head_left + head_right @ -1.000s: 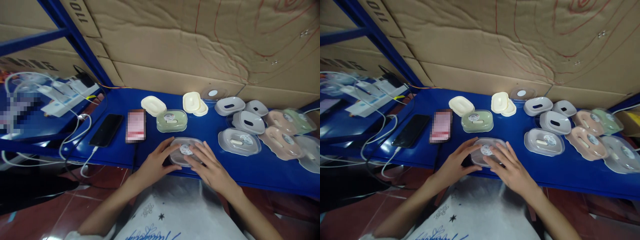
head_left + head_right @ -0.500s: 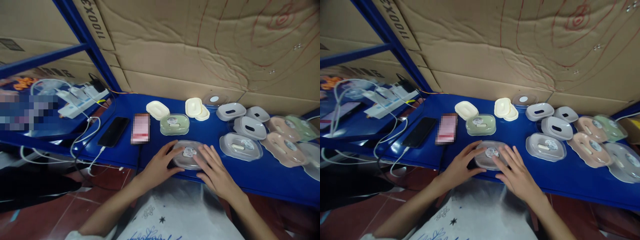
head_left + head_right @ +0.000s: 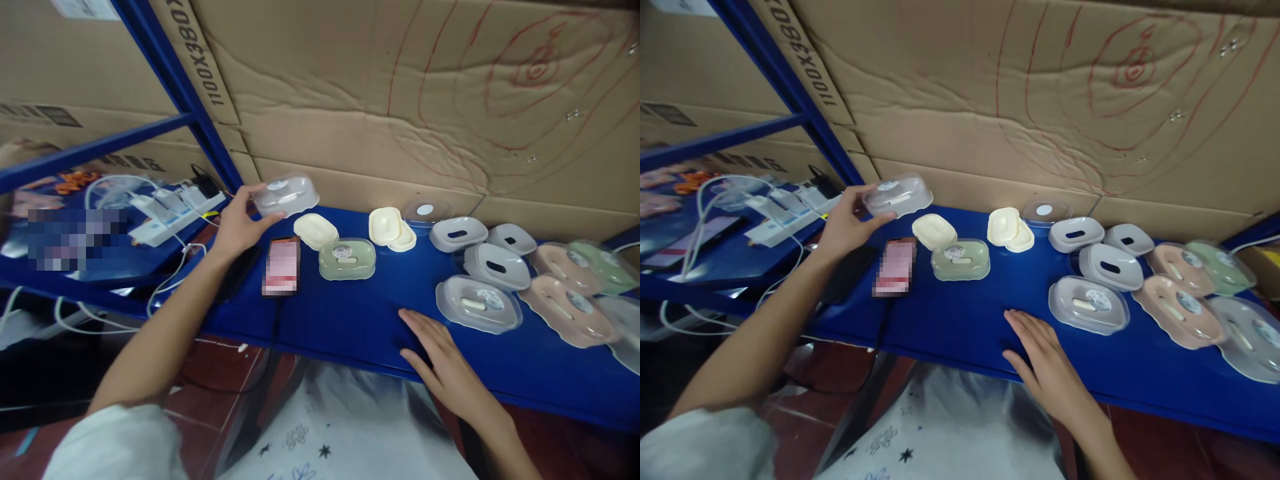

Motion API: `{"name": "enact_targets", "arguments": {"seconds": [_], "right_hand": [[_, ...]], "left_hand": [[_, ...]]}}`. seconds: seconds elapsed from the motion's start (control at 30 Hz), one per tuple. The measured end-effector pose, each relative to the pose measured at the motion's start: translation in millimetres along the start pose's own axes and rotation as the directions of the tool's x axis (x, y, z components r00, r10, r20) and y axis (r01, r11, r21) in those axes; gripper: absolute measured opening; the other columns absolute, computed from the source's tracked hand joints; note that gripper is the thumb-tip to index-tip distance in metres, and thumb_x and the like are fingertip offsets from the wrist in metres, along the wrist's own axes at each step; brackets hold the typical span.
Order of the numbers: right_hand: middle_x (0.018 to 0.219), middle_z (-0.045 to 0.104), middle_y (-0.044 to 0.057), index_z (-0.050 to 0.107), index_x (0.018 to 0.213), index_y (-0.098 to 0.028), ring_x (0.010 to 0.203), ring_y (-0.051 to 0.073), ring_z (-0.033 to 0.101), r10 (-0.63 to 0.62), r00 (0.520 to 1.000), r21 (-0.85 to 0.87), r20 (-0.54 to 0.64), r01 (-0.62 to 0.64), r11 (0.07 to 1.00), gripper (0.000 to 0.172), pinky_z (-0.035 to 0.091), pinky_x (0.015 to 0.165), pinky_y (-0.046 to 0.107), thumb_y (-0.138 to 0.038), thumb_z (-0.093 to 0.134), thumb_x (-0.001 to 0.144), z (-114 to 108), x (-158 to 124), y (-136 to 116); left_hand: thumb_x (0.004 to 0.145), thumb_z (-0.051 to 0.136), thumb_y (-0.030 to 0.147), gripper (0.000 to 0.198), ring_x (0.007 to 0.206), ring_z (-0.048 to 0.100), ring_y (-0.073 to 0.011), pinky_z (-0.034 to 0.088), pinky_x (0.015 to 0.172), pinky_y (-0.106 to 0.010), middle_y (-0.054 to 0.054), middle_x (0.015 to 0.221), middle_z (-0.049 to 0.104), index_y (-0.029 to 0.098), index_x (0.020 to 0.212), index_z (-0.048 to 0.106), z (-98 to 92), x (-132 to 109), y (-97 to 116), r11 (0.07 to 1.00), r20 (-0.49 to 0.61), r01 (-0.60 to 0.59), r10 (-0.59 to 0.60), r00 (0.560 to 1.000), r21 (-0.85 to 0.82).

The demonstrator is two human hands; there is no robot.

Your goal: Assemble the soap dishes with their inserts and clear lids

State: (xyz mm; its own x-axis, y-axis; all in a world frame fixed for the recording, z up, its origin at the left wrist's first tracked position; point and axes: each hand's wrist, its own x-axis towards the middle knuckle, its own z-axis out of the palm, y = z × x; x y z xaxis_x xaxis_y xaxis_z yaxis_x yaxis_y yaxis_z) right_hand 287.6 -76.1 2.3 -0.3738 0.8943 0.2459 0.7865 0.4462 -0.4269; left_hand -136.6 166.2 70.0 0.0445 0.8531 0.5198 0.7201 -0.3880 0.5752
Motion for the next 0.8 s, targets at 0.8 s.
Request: {"name": "enact_targets", "arguments": {"seconds": [0.8], "right_hand": [[0.135, 0.074, 0.016, 0.069, 0.135, -0.016, 0.128, 0.032, 0.067, -0.194, 0.968, -0.433, 0.157, 0.245, 0.868, 0.037, 0.051, 0.107, 0.052, -0.017, 0.045, 0.108, -69, 145, 30]], "left_hand": [[0.084, 0.071, 0.021, 0.025, 0.116, 0.072, -0.0307, 0.052, 0.107, -0.046, -0.011, 0.127, 0.076, 0.021, 0.107, 0.08, 60.3, 50, 5, 0.857, 0.733, -0.515, 0.358, 0.579, -0.013]]}}
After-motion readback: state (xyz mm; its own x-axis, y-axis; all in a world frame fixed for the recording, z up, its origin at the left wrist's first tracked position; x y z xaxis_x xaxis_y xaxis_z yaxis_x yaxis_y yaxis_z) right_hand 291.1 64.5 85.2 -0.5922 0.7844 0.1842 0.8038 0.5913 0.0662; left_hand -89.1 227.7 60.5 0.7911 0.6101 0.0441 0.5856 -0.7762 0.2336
